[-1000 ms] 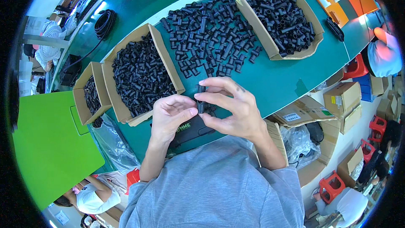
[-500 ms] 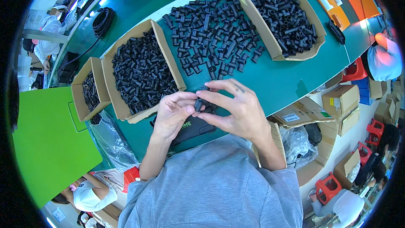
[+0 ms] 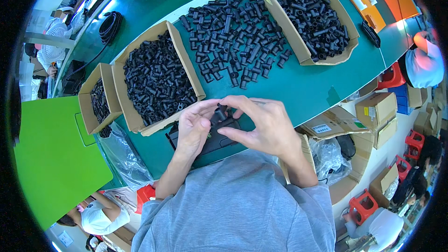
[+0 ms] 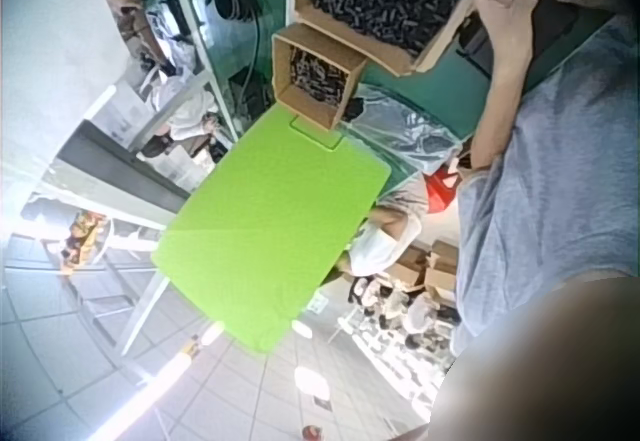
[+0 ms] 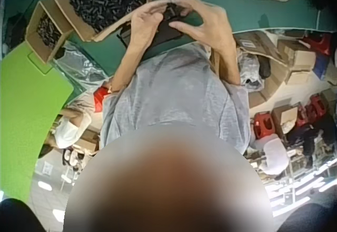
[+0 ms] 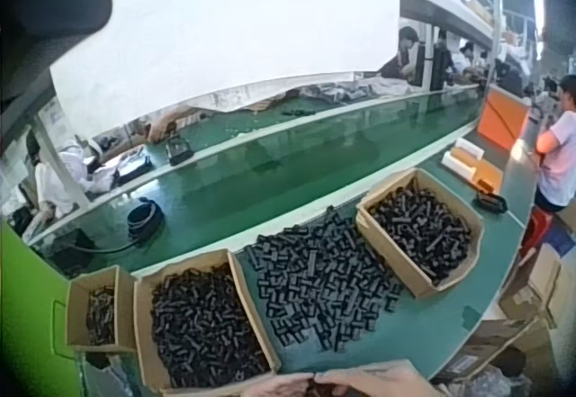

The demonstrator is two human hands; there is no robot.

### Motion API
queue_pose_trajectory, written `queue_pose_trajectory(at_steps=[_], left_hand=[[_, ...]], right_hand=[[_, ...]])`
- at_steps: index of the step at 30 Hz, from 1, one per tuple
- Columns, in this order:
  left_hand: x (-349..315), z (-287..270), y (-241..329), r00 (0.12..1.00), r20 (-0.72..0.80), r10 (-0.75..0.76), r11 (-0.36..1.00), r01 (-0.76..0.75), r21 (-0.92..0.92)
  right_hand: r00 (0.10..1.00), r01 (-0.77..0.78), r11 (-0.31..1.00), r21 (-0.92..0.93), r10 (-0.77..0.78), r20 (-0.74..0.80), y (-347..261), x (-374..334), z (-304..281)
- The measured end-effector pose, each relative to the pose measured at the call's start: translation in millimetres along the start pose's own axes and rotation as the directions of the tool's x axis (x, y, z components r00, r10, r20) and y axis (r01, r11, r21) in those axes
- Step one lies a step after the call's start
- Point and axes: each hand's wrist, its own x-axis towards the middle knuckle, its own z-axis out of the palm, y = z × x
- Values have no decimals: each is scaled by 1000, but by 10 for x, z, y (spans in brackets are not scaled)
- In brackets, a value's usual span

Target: Assembling small plastic connectors and placing them into a black housing.

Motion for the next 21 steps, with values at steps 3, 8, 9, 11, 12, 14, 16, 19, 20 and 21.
queue_pose_trajectory(at_steps=[3, 8, 9, 11, 12, 14, 16, 19, 20, 21], left_hand=[[-44, 23, -4, 994, 21, -110, 943, 111, -314], [-88, 115, 21, 935, 22, -354, 806, 317, -499], [-95, 129, 30, 924, 2, -383, 822, 341, -456], [-104, 144, 51, 909, -58, -413, 848, 361, -388], [-107, 146, 62, 910, -64, -410, 850, 355, -389], [-114, 148, 76, 915, -115, -386, 892, 339, -299], [-124, 157, 81, 921, -128, -368, 905, 324, -276], [-129, 193, 71, 931, -152, -332, 931, 298, -210], [-129, 208, 67, 936, -167, -309, 945, 283, -163], [-129, 221, 69, 936, -165, -311, 945, 285, -162]], right_hand=[[971, 237, 960, -148, -236, 25, 7, 125, -182], [898, 387, 922, 31, -384, 215, -15, 331, -250], [873, 402, 913, 59, -402, 277, -19, 369, -243], [838, 422, 902, 93, -427, 341, -25, 434, -222], [828, 428, 900, 83, -427, 363, -24, 462, -213], [815, 436, 896, 78, -430, 389, -19, 492, -190], [806, 432, 897, 99, -433, 403, -2, 505, -168], [816, 392, 910, 137, -412, 405, 35, 500, -148], [816, 390, 910, 137, -411, 405, 47, 495, -145], [823, 372, 916, 150, -400, 404, 56, 489, -141]])
